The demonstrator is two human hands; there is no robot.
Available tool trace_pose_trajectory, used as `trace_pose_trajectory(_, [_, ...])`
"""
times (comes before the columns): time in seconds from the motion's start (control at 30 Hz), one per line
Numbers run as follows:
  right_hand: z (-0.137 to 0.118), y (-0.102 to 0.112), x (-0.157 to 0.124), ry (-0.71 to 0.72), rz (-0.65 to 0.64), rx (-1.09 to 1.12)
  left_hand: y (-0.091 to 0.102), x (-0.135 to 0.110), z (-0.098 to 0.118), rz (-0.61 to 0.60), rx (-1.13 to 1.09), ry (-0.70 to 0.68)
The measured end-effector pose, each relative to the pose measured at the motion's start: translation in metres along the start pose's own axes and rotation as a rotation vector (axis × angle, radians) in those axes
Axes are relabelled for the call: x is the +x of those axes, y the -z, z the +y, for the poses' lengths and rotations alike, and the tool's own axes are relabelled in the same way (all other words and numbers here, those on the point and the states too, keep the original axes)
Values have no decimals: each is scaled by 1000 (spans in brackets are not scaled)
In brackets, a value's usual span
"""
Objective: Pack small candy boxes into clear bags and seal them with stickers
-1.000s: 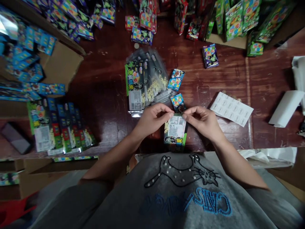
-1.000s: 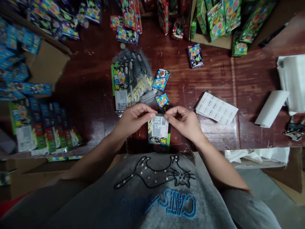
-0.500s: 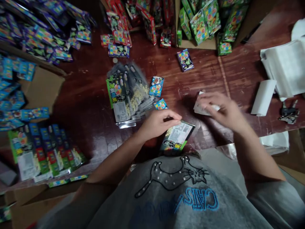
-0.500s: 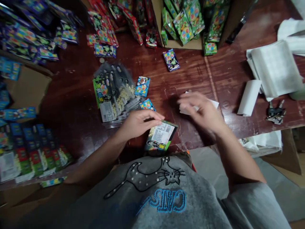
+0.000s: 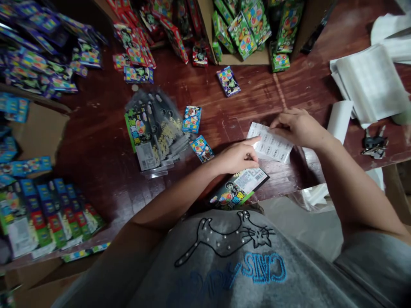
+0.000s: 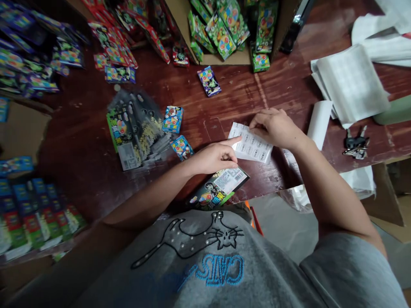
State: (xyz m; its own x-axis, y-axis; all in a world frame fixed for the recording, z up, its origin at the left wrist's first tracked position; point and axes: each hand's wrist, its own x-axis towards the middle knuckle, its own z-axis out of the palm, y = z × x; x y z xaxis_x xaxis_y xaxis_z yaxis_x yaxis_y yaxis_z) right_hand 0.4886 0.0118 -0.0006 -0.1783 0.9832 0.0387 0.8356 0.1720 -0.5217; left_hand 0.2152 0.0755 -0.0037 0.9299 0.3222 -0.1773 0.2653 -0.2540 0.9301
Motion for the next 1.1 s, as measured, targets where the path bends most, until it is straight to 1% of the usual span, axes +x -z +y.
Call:
trace_pose_trajectory(0.07, [-27,9,-12,8,45,4,-2,-2,-1,15,5,11])
trace_pose_trajectory(0.1, [-43,14,-19,15,49,46,-3,-6,-2,41,1,12])
trace_pose_trajectory(0.17, [-76,23,-33,14,52,227,-3,-17,-1,120,-31,-12])
trace_pose_trajectory(0.23, [-104,26,-41,-32,43,503,0,-35,0,203,-116,-38])
trace_pose_trajectory(0.27, [-115,23,-43,-69,19,650,3,-44,2,221,-169,-42])
trace_pose_trajectory(0.33, [-129,12,-39,-148,-65,893,8,-62,4,201,-271,-35])
trace_pose_trajectory(0.37, [-133,4,-35,-181,-121,973,11,-69,5,185,-311,-29])
trace_pose_trajectory(0.43, [-138,-13,-25,-216,-195,1037,14,-80,6,168,-352,-24])
trace_pose_trajectory(0.5, [-141,-27,-15,-205,-213,1015,15,-88,6,192,-368,-27])
trace_pose_trajectory(0.57, [-146,-36,-9,-162,-189,924,15,-95,5,231,-378,-38])
trace_pose_trajectory(0.63, [-154,-40,-9,-119,-105,749,16,-104,4,269,-385,-50])
trace_pose_trajectory(0.73, [-170,-48,-14,-24,81,409,17,-118,2,327,-410,-67])
trace_pose_trajectory(0.8, [-181,-57,-15,44,149,253,18,-130,1,374,-423,-87])
trace_pose_trajectory(0.87, [-192,-68,-11,86,159,196,18,-142,-1,423,-412,-92])
trace_pose_trajectory(0.97, [-206,-80,3,141,96,228,24,-169,-7,510,-388,-34])
trace_pose_trajectory(1.0, [-209,-82,9,163,71,261,27,-181,-9,567,-374,-6])
trace_pose_trajectory(1.03, [-212,-84,13,182,61,305,31,-195,-12,655,-358,18])
trace_pose_trajectory(1.07, [-214,-86,17,190,73,366,36,-210,-14,778,-351,27])
trace_pose_trajectory(1.1, [-216,-89,20,182,102,444,39,-225,-17,927,-367,21])
